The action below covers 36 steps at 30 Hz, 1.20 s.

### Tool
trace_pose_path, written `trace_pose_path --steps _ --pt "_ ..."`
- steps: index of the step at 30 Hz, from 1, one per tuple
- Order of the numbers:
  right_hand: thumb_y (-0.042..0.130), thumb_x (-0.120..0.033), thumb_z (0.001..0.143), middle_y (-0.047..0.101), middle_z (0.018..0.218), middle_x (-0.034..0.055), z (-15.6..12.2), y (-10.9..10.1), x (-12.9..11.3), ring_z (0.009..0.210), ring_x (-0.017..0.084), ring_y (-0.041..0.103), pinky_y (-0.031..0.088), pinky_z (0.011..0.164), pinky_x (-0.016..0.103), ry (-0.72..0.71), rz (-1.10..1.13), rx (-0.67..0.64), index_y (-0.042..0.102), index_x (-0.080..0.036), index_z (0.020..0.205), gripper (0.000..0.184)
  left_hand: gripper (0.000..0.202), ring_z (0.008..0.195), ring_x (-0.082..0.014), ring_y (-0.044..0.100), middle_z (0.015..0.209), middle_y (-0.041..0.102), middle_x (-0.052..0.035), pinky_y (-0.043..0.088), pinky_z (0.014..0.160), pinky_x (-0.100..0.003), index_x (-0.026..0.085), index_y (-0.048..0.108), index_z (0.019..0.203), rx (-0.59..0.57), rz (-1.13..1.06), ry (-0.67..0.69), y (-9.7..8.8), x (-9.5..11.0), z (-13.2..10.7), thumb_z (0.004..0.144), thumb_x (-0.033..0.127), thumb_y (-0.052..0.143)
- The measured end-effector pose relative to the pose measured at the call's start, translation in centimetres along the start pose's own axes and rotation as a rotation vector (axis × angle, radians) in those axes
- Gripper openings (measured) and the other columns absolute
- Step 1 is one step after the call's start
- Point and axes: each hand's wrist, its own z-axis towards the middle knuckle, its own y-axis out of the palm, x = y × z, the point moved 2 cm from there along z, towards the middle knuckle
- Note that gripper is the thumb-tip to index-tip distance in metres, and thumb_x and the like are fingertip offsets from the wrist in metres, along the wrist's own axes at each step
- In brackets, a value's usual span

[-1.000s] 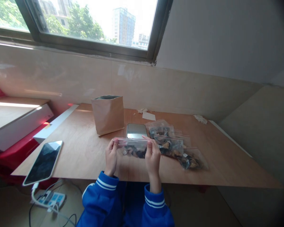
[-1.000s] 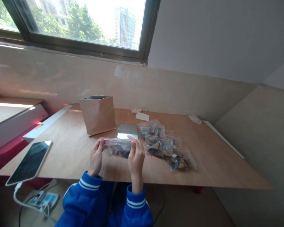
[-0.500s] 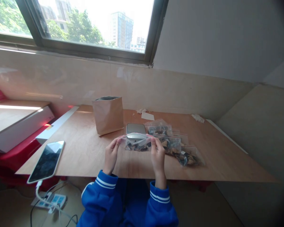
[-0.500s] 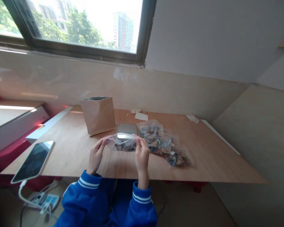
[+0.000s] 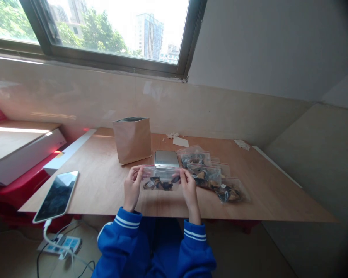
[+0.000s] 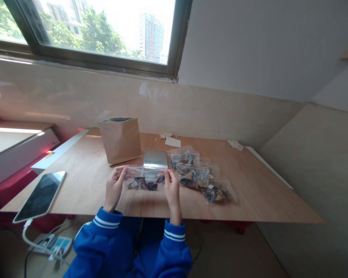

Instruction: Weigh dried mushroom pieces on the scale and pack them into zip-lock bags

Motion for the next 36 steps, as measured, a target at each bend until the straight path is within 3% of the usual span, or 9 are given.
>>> trace_pose_path --steps 7,15,24,30,36 --pt "0.063 -0.054 0.081 0.072 0.084 0.0068 0.0 0.0 1.7 0.078 0.021 0.067 0.054 0.070 0.032 0.102 0.061 0.053 0.068 -0.016 0.093 0.040 0.033 0.094 -0.0225 0.067 0.095 0.071 -0.0076 0.050 0.086 -0.037 0.017 0.062 0.098 0.075 0.157 0.023 -1.1 -1.6 0.4 0.085 0.047 0.058" --pt "0.055 -0.052 0.086 0.072 0.096 0.0094 0.1 -0.1 2.0 0.088 0.023 0.067 0.056 0.072 0.035 0.043 -0.034 0.073 0.071 -0.016 0.097 0.040 0.034 0.096 -0.0233 0.064 0.098 0.071 -0.0074 0.048 0.087 -0.036 0.019 0.067 0.095 0.077 0.228 0.043 -1.7 -1.9 0.7 0.084 0.050 0.058" --pt "0.054 -0.049 0.086 0.069 0.086 0.0082 0.1 0.5 1.8 0.073 0.018 0.061 0.049 0.066 0.030 -0.004 -0.171 0.176 0.070 -0.015 0.089 0.038 0.034 0.091 -0.0234 0.062 0.093 0.066 -0.0073 0.049 0.079 -0.036 0.019 0.062 0.092 0.096 0.300 0.054 -1.6 -2.7 0.8 0.084 0.051 0.056" --pt "0.054 -0.053 0.085 0.070 0.086 0.0076 0.1 1.1 2.6 0.074 0.019 0.062 0.050 0.070 0.032 0.031 -0.095 0.198 0.067 -0.016 0.088 0.039 0.035 0.092 -0.0232 0.062 0.095 0.065 -0.0076 0.049 0.078 -0.035 0.019 0.060 0.093 0.087 0.272 0.021 -1.5 -3.1 0.7 0.084 0.052 0.055" --pt "0.059 -0.053 0.082 0.070 0.089 0.0064 0.0 1.8 3.1 0.082 0.020 0.066 0.052 0.077 0.033 0.070 0.058 0.103 0.063 -0.018 0.092 0.037 0.033 0.091 -0.0206 0.063 0.096 0.066 -0.0067 0.050 0.078 -0.032 0.018 0.061 0.094 0.000 0.155 -0.019 -1.0 -3.0 0.6 0.082 0.049 0.059"
